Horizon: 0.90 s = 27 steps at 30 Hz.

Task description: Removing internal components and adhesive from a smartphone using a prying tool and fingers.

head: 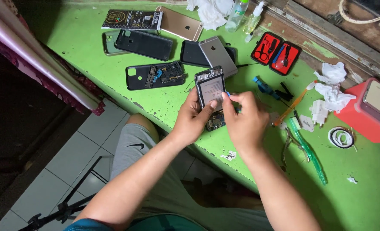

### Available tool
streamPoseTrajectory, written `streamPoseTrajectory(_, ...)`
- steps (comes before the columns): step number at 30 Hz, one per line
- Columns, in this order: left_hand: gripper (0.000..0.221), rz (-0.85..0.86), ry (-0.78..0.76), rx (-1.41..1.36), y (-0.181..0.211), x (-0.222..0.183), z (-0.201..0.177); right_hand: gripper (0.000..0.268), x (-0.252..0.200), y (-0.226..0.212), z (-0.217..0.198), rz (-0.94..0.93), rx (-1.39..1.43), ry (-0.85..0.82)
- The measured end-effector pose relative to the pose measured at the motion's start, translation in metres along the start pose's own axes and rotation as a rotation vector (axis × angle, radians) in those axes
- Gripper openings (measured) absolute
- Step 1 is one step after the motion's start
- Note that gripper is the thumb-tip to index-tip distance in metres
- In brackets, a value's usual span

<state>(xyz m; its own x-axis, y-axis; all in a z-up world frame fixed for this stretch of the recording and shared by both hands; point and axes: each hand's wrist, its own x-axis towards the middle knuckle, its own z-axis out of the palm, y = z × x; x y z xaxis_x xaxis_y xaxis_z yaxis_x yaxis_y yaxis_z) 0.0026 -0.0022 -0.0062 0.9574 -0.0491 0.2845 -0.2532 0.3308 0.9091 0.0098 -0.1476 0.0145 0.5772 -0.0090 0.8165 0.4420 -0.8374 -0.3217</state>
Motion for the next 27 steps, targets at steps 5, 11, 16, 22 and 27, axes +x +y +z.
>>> streamPoseTrajectory(5, 0.046, -0.021, -0.022, 0.075, 0.007, -0.001, 0.0, 0.02, 0.005, -0.002, -0.001, 0.174, 0.178, -0.039)
streamPoseTrajectory(11, 0.044, -0.02, -0.012, 0.099, 0.016, 0.0, 0.003, 0.02, 0.011, 0.003, 0.003, 0.085, 0.169, 0.037)
streamPoseTrajectory(16, 0.044, -0.011, -0.019, 0.128, 0.024, 0.004, 0.002, 0.02, 0.01, 0.006, 0.011, 0.022, 0.138, 0.067)
streamPoseTrajectory(22, 0.046, -0.02, 0.027, 0.033, 0.018, 0.002, 0.002, 0.02, 0.012, -0.01, 0.001, 0.04, 0.237, 0.029)
streamPoseTrajectory(27, 0.043, -0.046, 0.056, 0.011, 0.019, 0.004, 0.002, 0.023, 0.012, -0.009, -0.006, 0.192, 0.223, -0.068)
